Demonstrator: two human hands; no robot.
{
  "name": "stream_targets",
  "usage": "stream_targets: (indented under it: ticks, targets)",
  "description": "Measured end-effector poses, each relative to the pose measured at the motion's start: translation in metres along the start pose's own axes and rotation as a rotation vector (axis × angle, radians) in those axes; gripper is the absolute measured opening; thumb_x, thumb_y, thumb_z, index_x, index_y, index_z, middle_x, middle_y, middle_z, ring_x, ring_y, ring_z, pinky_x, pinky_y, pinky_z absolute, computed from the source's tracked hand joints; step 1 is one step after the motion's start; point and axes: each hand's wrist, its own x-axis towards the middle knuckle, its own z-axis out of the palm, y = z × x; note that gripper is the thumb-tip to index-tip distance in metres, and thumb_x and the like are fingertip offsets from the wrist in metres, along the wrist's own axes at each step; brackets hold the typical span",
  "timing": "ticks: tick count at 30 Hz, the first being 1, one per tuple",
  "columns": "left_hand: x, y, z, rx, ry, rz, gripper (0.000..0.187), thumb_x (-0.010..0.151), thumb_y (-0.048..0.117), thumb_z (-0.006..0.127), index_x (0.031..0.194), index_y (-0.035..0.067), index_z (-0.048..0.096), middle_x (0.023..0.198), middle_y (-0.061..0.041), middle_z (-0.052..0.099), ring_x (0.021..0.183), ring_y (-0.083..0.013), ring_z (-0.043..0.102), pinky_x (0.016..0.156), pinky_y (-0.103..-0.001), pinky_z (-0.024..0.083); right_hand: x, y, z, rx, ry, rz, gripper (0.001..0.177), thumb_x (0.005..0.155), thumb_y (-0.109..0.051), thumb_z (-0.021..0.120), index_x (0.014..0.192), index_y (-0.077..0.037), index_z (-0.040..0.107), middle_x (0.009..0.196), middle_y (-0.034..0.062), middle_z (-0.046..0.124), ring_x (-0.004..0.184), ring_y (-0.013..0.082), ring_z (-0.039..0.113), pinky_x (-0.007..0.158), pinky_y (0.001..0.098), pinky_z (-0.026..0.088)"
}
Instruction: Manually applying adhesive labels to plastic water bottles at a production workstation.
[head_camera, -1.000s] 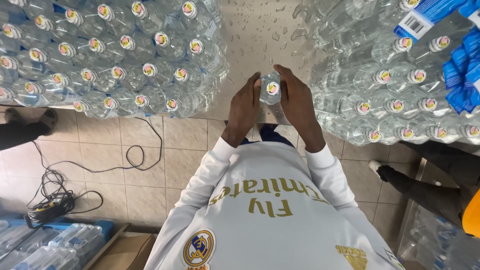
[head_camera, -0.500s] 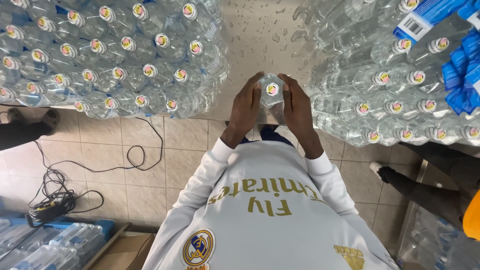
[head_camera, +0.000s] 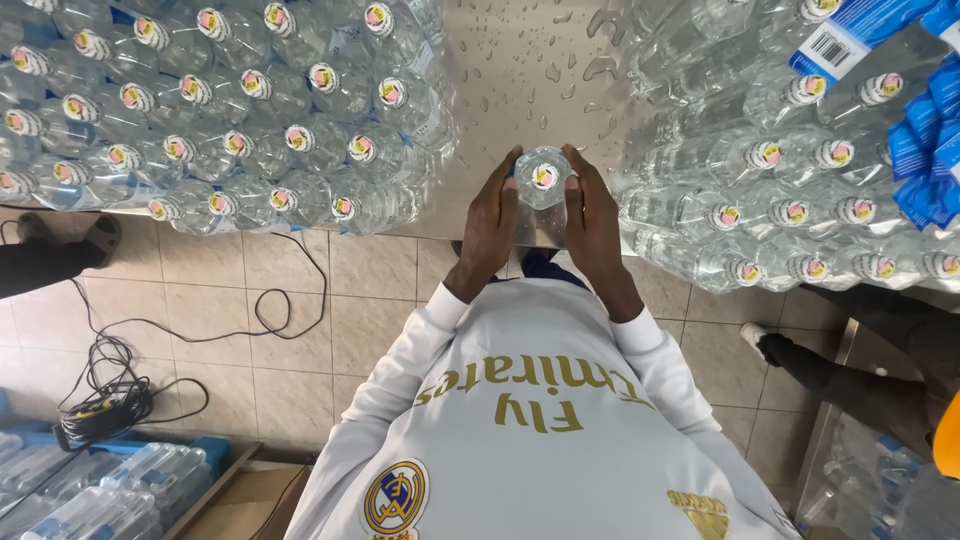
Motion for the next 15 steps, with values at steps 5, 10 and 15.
stream_targets:
  ticks: [5, 10, 15]
  targets:
    - [-0.001, -0.006, 0.003, 0.022, 0.032, -0.021, 0.051, 0.123, 0.027, 0.031, 0.162, 0.001, 0.05, 0.158, -0.027, 0.059, 0.146, -0.0444, 0.058, 0.126, -0.055, 0.045, 0.004, 0.0, 0.002, 0.02, 0.014, -0.014, 0.042, 0.124, -0.019, 0.039, 0.161, -0.002, 0.05, 0.156, 0.0248, 0.059, 0.145, 0.0476, 0.054, 0.12, 0.0593, 0.047]
    - [0.006, -0.002, -0.001, 0.105, 0.093, 0.092, 0.047, 0.121, 0.013, 0.045, 0.168, 0.007, 0.045, 0.165, -0.022, 0.055, 0.15, -0.0412, 0.055, 0.126, -0.054, 0.046, 0.018, -0.007, -0.004, 0.04, 0.006, -0.036, 0.04, 0.124, -0.021, 0.043, 0.156, 0.0, 0.054, 0.147, 0.0278, 0.063, 0.14, 0.0508, 0.057, 0.116, 0.0617, 0.047]
    - [0.01, -0.01, -0.007, 0.107, 0.042, 0.124, 0.041, 0.12, 0.008, 0.043, 0.16, 0.007, 0.056, 0.154, -0.019, 0.066, 0.142, -0.0381, 0.064, 0.12, -0.053, 0.053, 0.031, -0.012, -0.009, 0.065, -0.064, -0.058, 0.038, 0.123, -0.024, 0.045, 0.149, -0.003, 0.063, 0.138, 0.0228, 0.07, 0.135, 0.0468, 0.063, 0.113, 0.0561, 0.05]
